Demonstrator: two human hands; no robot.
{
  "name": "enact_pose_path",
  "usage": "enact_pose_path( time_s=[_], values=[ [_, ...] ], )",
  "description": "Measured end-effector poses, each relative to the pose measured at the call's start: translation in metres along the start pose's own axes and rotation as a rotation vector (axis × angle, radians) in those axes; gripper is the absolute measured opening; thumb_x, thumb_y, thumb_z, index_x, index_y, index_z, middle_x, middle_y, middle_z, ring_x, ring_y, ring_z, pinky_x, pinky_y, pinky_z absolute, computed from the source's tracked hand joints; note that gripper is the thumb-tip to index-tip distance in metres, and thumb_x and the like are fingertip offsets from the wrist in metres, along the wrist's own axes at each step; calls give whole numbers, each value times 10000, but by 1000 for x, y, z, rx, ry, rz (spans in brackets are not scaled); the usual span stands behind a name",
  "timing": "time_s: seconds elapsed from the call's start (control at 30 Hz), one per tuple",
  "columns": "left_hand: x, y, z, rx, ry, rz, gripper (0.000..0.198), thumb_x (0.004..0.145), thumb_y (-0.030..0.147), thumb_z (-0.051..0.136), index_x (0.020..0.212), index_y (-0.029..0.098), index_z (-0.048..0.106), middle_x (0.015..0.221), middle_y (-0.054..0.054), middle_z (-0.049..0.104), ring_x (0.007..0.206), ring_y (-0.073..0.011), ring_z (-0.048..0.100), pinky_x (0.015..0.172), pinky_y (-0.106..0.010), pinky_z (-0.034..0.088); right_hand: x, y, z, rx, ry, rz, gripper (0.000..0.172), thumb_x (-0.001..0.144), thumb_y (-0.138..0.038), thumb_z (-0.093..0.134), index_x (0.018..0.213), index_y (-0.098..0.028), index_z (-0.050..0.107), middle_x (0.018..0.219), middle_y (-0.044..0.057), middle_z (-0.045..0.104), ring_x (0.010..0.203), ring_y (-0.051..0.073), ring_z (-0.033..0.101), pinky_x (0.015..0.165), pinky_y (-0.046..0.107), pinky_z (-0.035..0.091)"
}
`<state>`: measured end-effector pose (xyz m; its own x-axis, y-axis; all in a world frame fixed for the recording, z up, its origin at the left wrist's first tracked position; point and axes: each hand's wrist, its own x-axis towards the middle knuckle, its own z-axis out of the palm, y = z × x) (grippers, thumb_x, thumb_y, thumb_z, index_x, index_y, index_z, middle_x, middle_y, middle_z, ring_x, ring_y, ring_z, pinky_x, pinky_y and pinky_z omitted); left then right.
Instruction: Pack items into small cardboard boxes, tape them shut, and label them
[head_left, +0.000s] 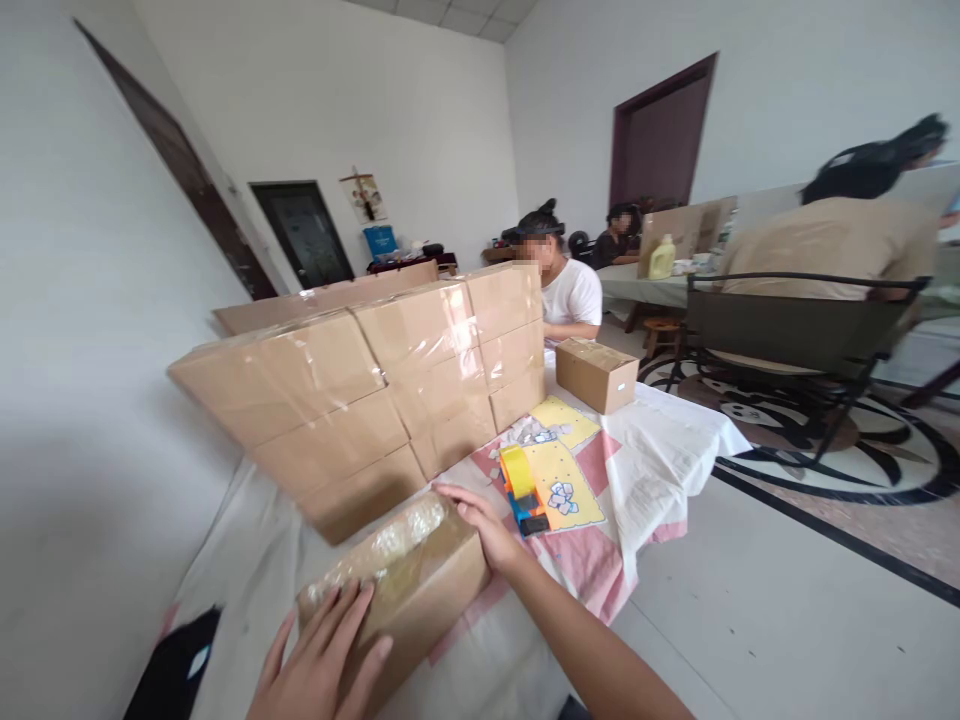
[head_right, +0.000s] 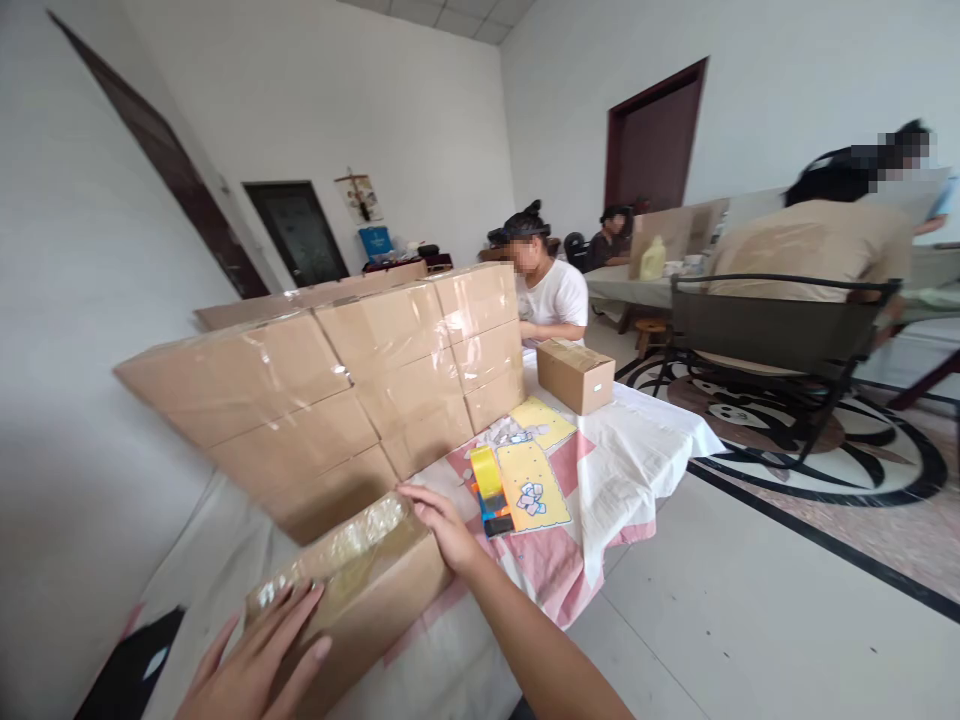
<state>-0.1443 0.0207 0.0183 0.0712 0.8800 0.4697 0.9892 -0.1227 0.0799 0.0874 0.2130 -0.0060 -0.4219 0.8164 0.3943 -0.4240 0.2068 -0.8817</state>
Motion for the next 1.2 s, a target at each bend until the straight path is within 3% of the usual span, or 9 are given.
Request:
enact_pose_path(
  time_s=[0.1,0.17,0.27,0.37,0.43,0.57,0.8,0.97,1.2],
  values=[
    [-2,5,-8,-195,112,-191,455,942,494,422,1242,285,693,1325,-77,708,1277,-270,625,1117,-447,458,-3,6,-5,-20,38,91,612,853,-677,658,1284,-248,728,1445,114,637,1400,309,524,1220,501,326],
    [-5,-4,-8,-106,186,-588,551,990,471,217,1086,199,687,1176,-139,719,1147,-256,659,1011,-405,515,-3,11,-7,-27,34,113,684,834,-708,654,1320,-227,698,1468,130,614,1410,315,514,1210,510,344],
    [-9,-45,-5,42,44,-894,432,972,480,361,1053,172,652,1001,-133,709,951,-281,681,854,-423,529,1,18,-8,-12,29,129,660,872,-658,636,1359,-212,657,1491,134,592,1409,303,518,1208,504,348],
    [-8,-103,-6,152,-160,-1097,442,930,487,533,1146,113,625,1106,-177,687,1015,-320,672,870,-484,514,2,21,-7,9,47,151,533,910,-560,632,1321,-223,673,1470,121,613,1387,294,541,1199,491,360],
    [-3,-138,-8,207,-267,-1186,478,943,511,561,1226,127,598,1180,-153,669,1068,-283,655,933,-501,517,1,21,-7,1,60,156,471,920,-523,631,1289,-236,690,1455,106,627,1382,289,547,1189,477,372],
    [2,-185,-6,255,-440,-1173,496,960,558,551,1262,168,596,1208,-104,661,1082,-242,646,978,-497,526,1,16,-6,-38,68,171,427,924,-496,630,1267,-252,698,1429,93,648,1361,284,567,1152,444,415],
    [-9,-222,5,265,-645,-1026,500,980,585,488,1236,172,608,1149,-95,684,1061,-239,654,981,-492,514,2,10,-5,-73,106,235,431,868,-509,675,1224,-269,713,1380,69,681,1288,308,619,1078,437,480],
    [0,-238,-2,207,-771,-1021,468,971,585,507,1151,170,626,1012,-61,697,898,-197,667,868,-416,542,4,3,-2,-112,124,220,379,845,-494,697,1164,-293,741,1285,47,729,1231,304,648,1032,434,513],
    [16,-238,-14,110,-912,-1071,399,955,543,569,1067,163,621,805,9,648,625,-118,585,637,-297,516,3,-1,1,-77,112,215,321,851,-430,696,1136,-294,750,1227,44,745,1193,281,668,1004,412,526]
  ],
)
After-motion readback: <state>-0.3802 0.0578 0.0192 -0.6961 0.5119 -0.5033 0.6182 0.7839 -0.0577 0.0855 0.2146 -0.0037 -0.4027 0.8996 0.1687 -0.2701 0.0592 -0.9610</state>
